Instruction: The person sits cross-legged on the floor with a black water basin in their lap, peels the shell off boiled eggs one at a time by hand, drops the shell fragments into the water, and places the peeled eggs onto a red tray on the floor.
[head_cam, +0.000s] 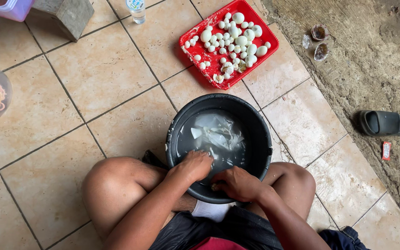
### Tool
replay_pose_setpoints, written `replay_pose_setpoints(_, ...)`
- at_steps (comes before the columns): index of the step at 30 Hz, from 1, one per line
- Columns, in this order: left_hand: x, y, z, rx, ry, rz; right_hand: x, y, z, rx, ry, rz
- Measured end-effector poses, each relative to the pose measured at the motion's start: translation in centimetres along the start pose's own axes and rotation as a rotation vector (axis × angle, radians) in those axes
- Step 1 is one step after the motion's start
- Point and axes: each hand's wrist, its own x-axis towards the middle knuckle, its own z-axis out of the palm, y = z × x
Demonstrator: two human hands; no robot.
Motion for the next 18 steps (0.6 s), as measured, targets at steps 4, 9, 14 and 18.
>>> replay_pose_setpoints(4, -0.3, 0.6, -2.0, -0.262, 0.237, 0.011, -0.7, 0.3, -0.3, 0.126, 0.255, -0.067)
replay_pose_setpoints(9, 0.7, 2.6, -3.4, -0.901, 0.249, -0.11, -0.3, 1.5, -0.6, 0.242, 0.806, -0.031)
replay_pose_setpoints(14, 0.7, 4.3, -2.8, -1.297, 0.224, -0.15, 0.5, 2.9, -0.2, 0.184, 0.934, -0.101)
replay_pose_setpoints(18, 0.6, 4.5, -2.5, -1.386, 0.408, 0.03, 0.9, 3.5, 0.2, 0.146, 0.988, -0.121)
